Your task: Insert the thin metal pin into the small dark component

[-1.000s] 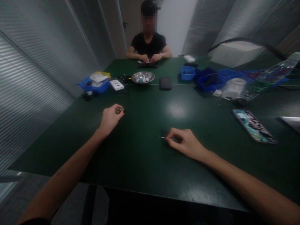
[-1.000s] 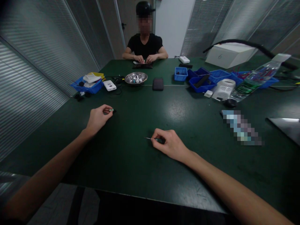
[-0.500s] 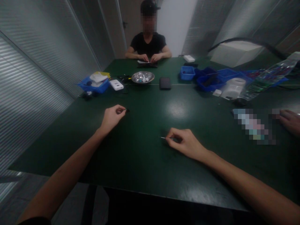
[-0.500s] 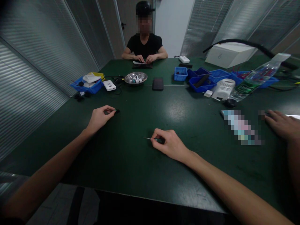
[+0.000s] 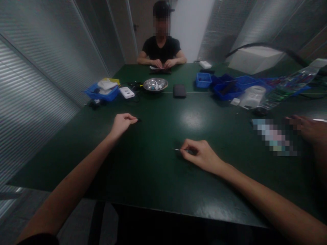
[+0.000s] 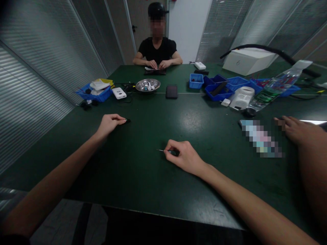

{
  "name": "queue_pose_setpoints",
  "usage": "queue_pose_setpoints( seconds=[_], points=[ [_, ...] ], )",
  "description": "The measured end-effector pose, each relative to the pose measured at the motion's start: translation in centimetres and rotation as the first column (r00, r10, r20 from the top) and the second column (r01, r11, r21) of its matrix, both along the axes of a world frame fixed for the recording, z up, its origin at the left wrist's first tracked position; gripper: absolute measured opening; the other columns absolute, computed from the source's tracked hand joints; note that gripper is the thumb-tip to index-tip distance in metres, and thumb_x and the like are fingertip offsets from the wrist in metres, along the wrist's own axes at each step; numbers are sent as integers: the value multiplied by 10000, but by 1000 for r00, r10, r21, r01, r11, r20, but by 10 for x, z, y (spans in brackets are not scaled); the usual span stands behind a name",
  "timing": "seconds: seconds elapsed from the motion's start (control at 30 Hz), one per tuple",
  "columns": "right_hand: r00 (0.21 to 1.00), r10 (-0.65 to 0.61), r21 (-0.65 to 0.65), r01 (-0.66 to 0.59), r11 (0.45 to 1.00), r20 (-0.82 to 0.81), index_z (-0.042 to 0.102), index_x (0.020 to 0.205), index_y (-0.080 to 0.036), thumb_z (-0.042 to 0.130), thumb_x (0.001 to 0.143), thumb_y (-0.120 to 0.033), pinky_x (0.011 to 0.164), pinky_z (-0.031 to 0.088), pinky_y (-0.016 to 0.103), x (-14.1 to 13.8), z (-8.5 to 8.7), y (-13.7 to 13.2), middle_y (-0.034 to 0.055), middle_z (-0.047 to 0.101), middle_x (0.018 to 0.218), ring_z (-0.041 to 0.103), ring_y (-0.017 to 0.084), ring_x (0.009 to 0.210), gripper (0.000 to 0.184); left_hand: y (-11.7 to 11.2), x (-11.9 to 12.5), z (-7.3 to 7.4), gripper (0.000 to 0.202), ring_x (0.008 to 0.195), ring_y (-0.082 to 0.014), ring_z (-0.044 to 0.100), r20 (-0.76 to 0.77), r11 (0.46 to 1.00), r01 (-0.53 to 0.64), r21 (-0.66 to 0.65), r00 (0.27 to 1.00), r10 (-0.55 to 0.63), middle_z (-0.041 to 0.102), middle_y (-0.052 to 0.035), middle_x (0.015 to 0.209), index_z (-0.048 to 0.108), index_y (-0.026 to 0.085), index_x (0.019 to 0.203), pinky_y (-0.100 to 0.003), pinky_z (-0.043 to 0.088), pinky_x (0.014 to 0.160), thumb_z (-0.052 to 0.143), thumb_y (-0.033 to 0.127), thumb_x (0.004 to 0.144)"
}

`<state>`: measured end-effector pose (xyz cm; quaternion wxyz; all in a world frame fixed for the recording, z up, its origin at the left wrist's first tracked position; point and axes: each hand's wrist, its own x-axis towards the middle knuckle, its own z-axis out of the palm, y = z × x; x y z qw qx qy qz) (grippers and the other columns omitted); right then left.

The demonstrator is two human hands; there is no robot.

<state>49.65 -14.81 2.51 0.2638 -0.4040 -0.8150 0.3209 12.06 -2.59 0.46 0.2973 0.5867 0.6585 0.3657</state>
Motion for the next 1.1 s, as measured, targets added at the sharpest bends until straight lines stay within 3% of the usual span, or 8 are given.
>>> queue_pose_setpoints(
  seconds=[0.17,0.27,0.43,0.6,0.8,0.87,0.97,1.1],
  points=[
    [1000,10,-6,-10,1000,-11,656,834,-185,612,935,-273,578,382,241,-1,1,-1,-29,632,699,545,104,581,140,-8,2,1,179,831,-254,660,-252,992,77,96,966,-51,743,-87,905,796,195,895,-392,509,779,736,346,819],
    [1000,9,-14,-9,1000,-15,659,832,-183,605,939,-277,579,382,243,-1,4,-2,-29,628,691,543,104,581,152,-20,7,5,207,953,-282,630,-512,945,241,221,853,-98,725,-116,1011,774,200,971,-419,488,863,626,335,921],
    [1000,5,-17,-5,1000,-11,661,828,-185,605,929,-271,576,384,245,-2,4,-2,-28,626,684,538,107,580,144,-32,12,8,305,1100,-321,601,-729,869,452,201,662,-175,709,-163,1160,730,168,1143,-466,461,978,493,295,1000],
    [1000,-7,-3,7,1000,-17,674,862,-191,609,947,-289,568,402,239,-1,1,-1,-16,672,715,570,113,581,145,-40,25,8,325,1174,-284,626,-669,784,599,163,651,-358,707,-129,1273,702,179,1242,-483,457,1044,468,260,1030],
    [999,-30,29,31,999,-22,682,862,-190,608,958,-301,563,408,237,-3,1,0,-8,674,709,579,116,578,164,-70,80,3,257,1172,-236,647,-537,509,838,196,527,-659,724,-85,1273,708,206,1198,-434,485,1023,497,237,1053],
    [999,-35,30,36,999,-19,684,862,-191,609,956,-295,568,411,237,-3,0,1,-9,675,710,580,115,581,159,-78,94,1,224,1136,-221,649,-493,461,855,238,515,-701,728,-86,1231,701,194,1170,-409,497,1004,515,226,1050],
    [999,-30,31,31,999,-24,682,861,-191,613,954,-281,575,408,237,-3,-3,1,-15,663,704,580,113,585,146,-83,103,2,172,1120,-214,633,-402,474,846,244,533,-745,710,-90,1185,683,187,1142,-386,510,985,553,210,1031],
    [999,-32,37,32,999,-17,674,858,-195,612,953,-277,577,405,238,-2,-5,2,-15,660,710,582,115,593,140,-81,102,6,227,1088,-221,619,-307,556,805,206,593,-745,680,-88,1159,647,202,1210,-377,521,929,627,227,986]
  ],
)
